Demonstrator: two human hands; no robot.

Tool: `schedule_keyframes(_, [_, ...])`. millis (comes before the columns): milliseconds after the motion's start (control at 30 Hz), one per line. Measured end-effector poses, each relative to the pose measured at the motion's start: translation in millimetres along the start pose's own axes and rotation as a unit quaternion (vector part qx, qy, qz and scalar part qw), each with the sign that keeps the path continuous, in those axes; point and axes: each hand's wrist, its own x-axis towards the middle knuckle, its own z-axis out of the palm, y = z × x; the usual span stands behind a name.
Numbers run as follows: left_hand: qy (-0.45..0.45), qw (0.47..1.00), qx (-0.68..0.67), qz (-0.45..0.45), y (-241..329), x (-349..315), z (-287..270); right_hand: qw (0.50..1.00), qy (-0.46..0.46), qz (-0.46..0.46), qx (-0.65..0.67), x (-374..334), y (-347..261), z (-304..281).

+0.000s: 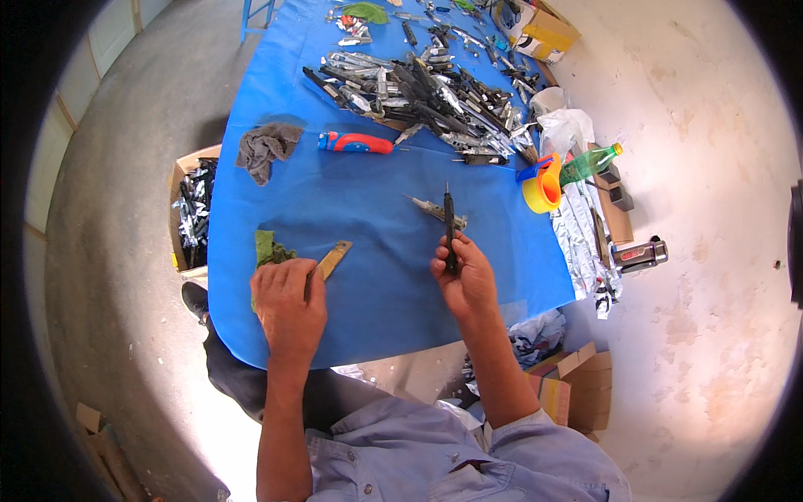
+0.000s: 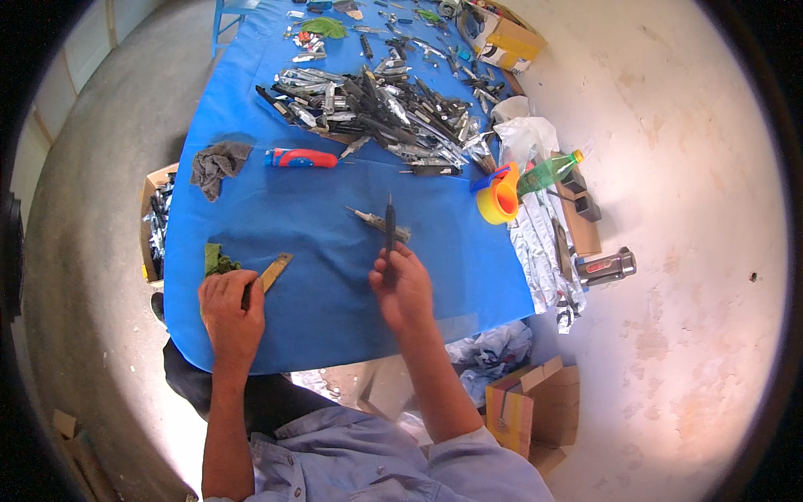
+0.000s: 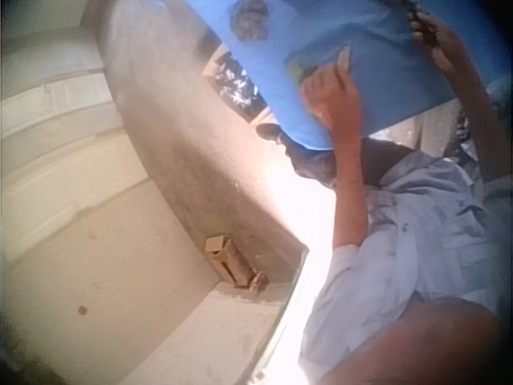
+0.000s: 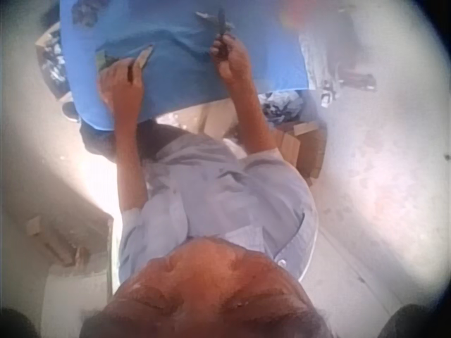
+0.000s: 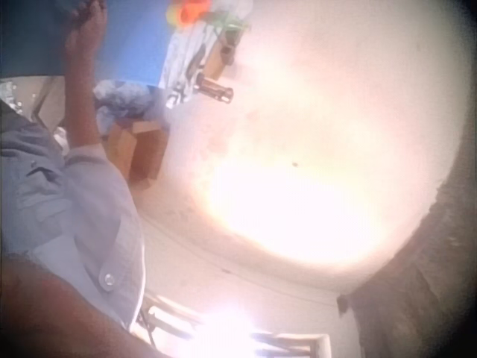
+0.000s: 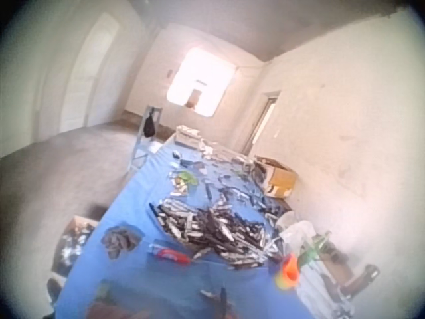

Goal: The person wipes metal components with a cloth and assembles them into a motorized hand tool.

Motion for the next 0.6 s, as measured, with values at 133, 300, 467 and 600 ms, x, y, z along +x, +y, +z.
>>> schedule_keyframes(133, [-0.001, 1.000, -0.002, 0.001, -1, 0, 1, 0.998, 0.010, -0.031, -0.055, 4, 3, 7])
schedule_keyframes(300, [-0.011, 1.000, -0.010, -0.001, 0, 1, -2, 0.987, 0.043, -0.066, -0.142, 11, 12, 11])
schedule_keyframes(467, [-0.011, 1.000, -0.015, -0.008, -1, 1, -1, 0.978, 0.079, -0.045, -0.187, 13, 13, 15])
schedule_keyframes(600, [-0.012, 1.000, -0.020, -0.008, -1, 2, -2, 0.978, 0.083, -0.033, -0.189, 13, 9, 15])
